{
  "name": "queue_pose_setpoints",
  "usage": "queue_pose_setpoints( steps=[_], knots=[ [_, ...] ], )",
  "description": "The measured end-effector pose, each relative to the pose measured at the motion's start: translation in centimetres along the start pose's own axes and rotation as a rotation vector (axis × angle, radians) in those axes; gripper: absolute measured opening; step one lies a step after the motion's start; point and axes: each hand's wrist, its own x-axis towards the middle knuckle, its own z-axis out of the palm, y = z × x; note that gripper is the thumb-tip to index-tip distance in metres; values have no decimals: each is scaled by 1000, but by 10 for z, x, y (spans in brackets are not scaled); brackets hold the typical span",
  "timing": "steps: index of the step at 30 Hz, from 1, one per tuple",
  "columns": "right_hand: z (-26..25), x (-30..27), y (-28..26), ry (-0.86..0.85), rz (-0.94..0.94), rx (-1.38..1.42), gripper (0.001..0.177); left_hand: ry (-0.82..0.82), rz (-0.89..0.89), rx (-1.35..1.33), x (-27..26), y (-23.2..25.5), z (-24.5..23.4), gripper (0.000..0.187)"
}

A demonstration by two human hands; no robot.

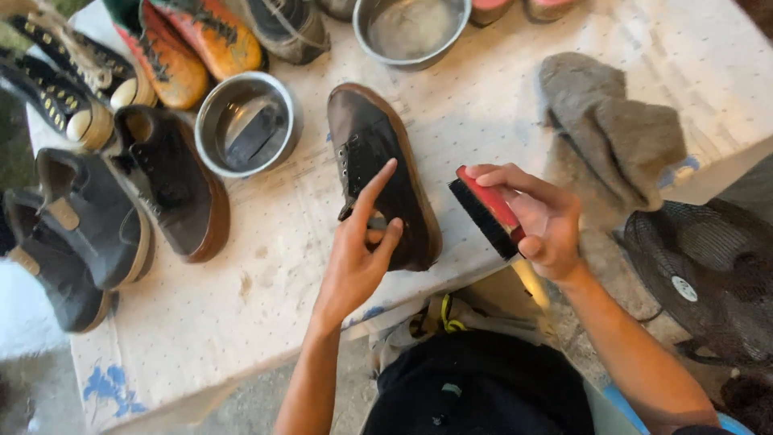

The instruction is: The person scrubs a dark brown shoe with a red brush, dips the brush in water, and wipes the shoe with a cloth. The process is repeated to clean the shoe thoroughly.

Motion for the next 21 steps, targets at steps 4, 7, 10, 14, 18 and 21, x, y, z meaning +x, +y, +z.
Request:
queue_pose_setpoints(
  steps=[4, 7, 10, 14, 18, 21],
  knots=[
    [18, -6, 9, -53, 27, 56, 94, 51, 25, -105, -15, -9, 1, 56],
    [31, -12, 11, -79, -70, -191, 96, 104, 33, -137, -18, -10, 5, 55],
    [48, -11, 3, -114, -267, -367, 79, 139, 49, -175, -15, -14, 10, 54],
    [59, -4, 0, -232, -288, -621, 72, 193, 66, -293, -11, -52, 20, 60],
    [54, 12, 3, -233, -376, -945, 74, 207, 106, -418, -10, -61, 25, 57],
    [60, 10, -2, -275, -425, -872, 68, 173, 71, -547, -9, -59, 24, 56]
  ],
)
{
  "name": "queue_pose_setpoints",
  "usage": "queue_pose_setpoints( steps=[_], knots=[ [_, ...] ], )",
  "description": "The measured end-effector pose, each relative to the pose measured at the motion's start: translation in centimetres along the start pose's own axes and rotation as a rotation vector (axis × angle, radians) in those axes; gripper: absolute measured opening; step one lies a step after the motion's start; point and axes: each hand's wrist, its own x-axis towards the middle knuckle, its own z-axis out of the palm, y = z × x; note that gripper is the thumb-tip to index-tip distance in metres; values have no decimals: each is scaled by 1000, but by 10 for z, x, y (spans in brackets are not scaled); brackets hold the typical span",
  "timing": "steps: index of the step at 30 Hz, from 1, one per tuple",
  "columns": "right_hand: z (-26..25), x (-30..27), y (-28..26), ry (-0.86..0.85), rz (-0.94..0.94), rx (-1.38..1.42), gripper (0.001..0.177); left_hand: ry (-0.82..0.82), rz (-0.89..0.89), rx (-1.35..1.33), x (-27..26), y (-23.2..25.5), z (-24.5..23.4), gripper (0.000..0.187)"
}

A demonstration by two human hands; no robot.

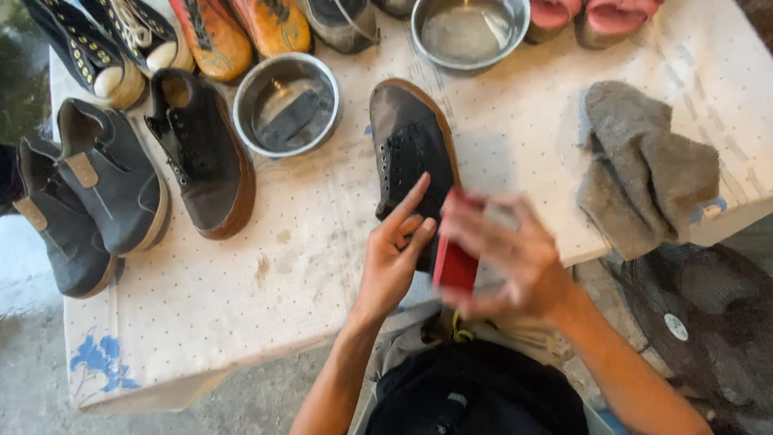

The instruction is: The person scrubs a dark brown shoe with a red brush, dips the brush in water, and wipes the shoe with a cloth. The process is repeated to clean the shoe thoroughly.

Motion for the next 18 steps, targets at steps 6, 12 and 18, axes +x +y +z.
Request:
queue_pose_setpoints(
  steps=[6, 12, 18],
  knots=[
    [-21, 13, 16, -74, -80, -79, 63, -42, -17, -132, -2, 19, 3, 53],
    [-14, 8, 4, -189, -54, 20, 64, -51, 19, 2, 0, -3, -4, 55],
    [-3, 43, 45, -320, -24, 185, 66, 22, 18, 36, 8, 28, 0, 61]
  ],
)
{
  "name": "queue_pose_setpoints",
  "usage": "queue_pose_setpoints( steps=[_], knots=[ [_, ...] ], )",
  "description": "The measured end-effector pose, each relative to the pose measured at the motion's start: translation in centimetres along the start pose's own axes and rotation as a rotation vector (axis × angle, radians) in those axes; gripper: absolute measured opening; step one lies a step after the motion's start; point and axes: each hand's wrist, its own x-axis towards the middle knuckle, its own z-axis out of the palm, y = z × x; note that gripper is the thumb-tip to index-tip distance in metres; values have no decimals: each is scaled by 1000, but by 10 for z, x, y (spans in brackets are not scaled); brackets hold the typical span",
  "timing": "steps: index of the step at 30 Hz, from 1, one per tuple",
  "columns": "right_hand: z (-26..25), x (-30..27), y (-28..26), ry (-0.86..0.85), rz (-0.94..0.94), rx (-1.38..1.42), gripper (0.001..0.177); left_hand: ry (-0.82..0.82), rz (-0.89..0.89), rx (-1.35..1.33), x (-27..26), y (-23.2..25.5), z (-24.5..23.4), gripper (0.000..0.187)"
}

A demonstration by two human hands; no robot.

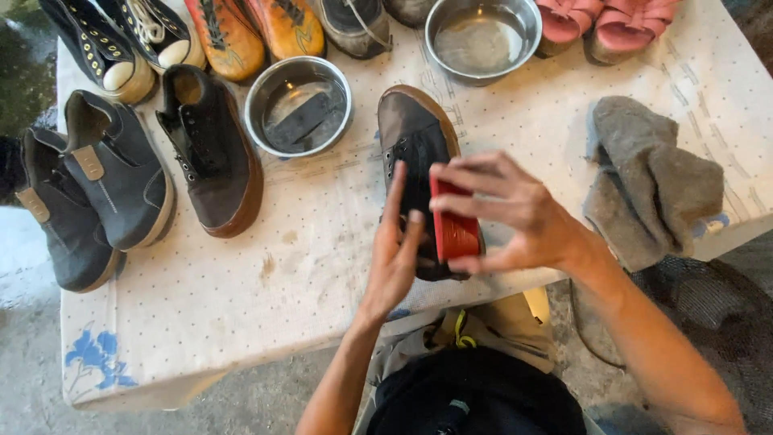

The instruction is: The person scrubs a dark brown shoe with a red brush, dips the brush in water, and wipes the shoe with a cloth. The process is repeated to clean the shoe thoroughly.

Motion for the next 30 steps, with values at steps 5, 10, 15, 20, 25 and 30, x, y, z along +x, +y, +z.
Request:
queue_pose_setpoints(
  steps=[5, 10, 15, 20, 25, 30],
  knots=[
    [-1, 11, 16, -105, 4, 15, 66, 41, -131, -45, -6, -10, -10, 74],
    [-10, 25, 17, -127, -18, -14, 67, -9, -101, -160, 0, 6, -9, 94],
    [-7, 24, 22, -147, -183, -99, 75, -217, -49, -223, -3, 8, -11, 92],
    [-7, 30, 39, 64, 63, 24, 74, -212, -41, -248, 0, -18, -17, 96],
    [-11, -6, 73, 348, 313, 642, 78, -161, -77, -256, -3, 12, -11, 95],
    [-14, -40, 83, 447, 457, 535, 65, -103, -93, -178, 7, -8, -15, 90]
  ],
)
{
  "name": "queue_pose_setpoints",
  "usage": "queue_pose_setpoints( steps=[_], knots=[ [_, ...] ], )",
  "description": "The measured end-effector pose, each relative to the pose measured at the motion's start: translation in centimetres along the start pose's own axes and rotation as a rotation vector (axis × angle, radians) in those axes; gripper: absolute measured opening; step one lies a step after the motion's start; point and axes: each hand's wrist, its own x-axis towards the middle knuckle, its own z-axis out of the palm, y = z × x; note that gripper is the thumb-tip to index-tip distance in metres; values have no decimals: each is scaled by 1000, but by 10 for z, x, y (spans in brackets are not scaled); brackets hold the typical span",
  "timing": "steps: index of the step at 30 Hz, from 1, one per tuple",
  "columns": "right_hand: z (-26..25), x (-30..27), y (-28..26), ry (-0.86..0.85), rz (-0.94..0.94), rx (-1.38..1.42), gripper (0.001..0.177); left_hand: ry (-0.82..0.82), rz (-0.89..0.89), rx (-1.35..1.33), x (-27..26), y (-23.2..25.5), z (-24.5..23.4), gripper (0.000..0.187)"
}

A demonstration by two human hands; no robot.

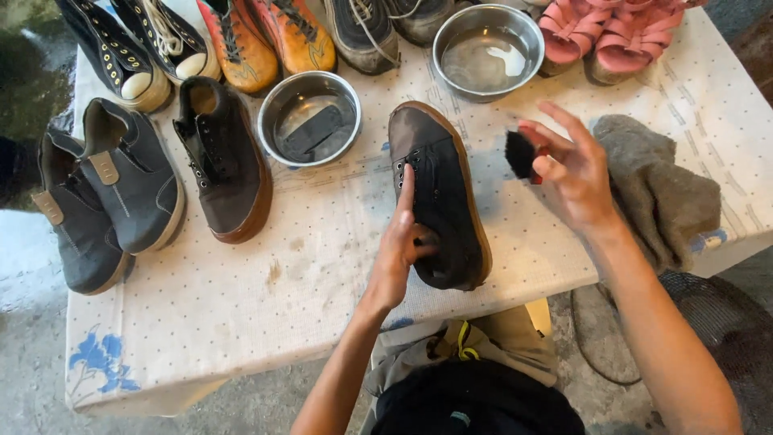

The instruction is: The person scrubs a dark brown shoe with a red brush, dips the brush in water, and wipes the shoe with a cloth. The process is repeated to clean the shoe thoroughly.

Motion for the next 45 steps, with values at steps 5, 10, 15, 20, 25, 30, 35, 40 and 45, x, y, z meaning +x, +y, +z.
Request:
queue_pose_setpoints(
  steps=[5, 10, 15, 20, 25, 30, 35, 40, 45],
  knots=[
    [-2, -21, -19, -8, 159, -139, 68, -22, -9, -431, 7, -20, 8, 84],
    [-6, -42, -49, -69, 117, -534, 92, -6, 5, -704, 10, -28, 16, 82],
    [-13, -58, -52, -123, 129, -784, 110, 34, -61, -613, 21, -15, 33, 80],
    [-42, -60, -70, 16, -207, -1275, 68, 48, -206, -606, 32, -5, 41, 81],
    [-89, -68, -52, -51, 244, -1412, 84, 23, -291, -490, 39, 6, 49, 89],
    [-112, -80, -17, 40, 72, -1156, 68, 254, -275, -159, 48, 8, 62, 69],
    [-93, -69, -49, 231, -45, -747, 40, 398, -284, -291, 64, 28, 83, 72],
    [-69, -57, -53, 311, 89, -239, 39, 439, -246, -366, 67, 28, 83, 72],
    [-30, -39, -55, 430, 300, 247, 27, 250, 24, -590, 50, 25, 65, 75]
  ],
)
